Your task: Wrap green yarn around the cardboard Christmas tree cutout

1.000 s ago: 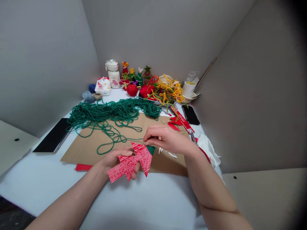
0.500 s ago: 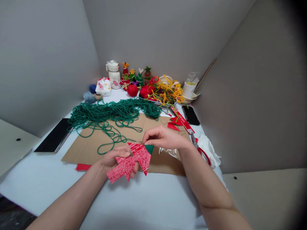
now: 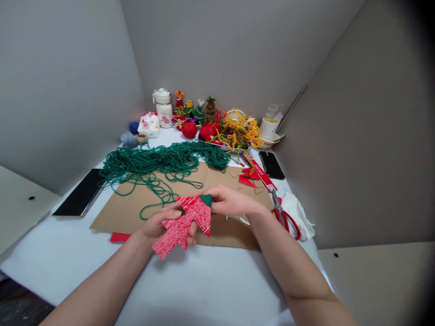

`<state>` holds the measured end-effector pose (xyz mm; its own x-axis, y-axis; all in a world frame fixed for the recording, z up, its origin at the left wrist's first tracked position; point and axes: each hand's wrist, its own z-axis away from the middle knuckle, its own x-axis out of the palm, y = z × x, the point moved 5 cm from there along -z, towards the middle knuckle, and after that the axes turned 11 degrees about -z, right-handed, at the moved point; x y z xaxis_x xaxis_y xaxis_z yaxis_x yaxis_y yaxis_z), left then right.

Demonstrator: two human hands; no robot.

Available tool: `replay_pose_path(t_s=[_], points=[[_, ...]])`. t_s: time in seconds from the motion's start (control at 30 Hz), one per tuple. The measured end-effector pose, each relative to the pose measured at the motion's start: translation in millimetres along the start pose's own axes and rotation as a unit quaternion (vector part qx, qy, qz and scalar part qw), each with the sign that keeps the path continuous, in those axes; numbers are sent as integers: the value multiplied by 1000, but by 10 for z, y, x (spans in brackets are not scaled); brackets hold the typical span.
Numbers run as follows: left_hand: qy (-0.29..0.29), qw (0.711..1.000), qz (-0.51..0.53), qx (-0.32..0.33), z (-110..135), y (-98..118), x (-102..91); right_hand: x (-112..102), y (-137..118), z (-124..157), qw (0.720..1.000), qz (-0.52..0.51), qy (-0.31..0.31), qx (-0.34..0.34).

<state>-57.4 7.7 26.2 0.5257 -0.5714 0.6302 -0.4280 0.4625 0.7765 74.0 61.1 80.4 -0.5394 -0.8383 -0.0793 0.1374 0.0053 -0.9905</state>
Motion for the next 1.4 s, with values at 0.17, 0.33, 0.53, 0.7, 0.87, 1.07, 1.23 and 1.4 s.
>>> replay_pose_path(t_s=[0.17,0.33,0.53,0.7,0.87,1.07,1.23,1.4], points=[[19,999,24,11,-3,26,-5,4,28,-21,996,82,-42,-14],[41,997,66,20,7,60,-52,-34,16,1,992,118,-48,-11],[130,984,112,42,22,167,-139,-148,-68,103,985,172,-27,12],[210,960,174,65,37,280,-153,-255,-192,231,981,187,57,12],[216,958,177,73,29,318,-156,-274,-454,404,949,266,158,-63],[144,980,137,-31,-31,106,-155,-178,-687,548,911,334,180,-163],[72,987,103,-98,-45,-74,-98,-121,-690,524,908,342,152,-187],[43,987,75,-134,-39,-157,-56,-37,-635,428,913,351,102,-184]])
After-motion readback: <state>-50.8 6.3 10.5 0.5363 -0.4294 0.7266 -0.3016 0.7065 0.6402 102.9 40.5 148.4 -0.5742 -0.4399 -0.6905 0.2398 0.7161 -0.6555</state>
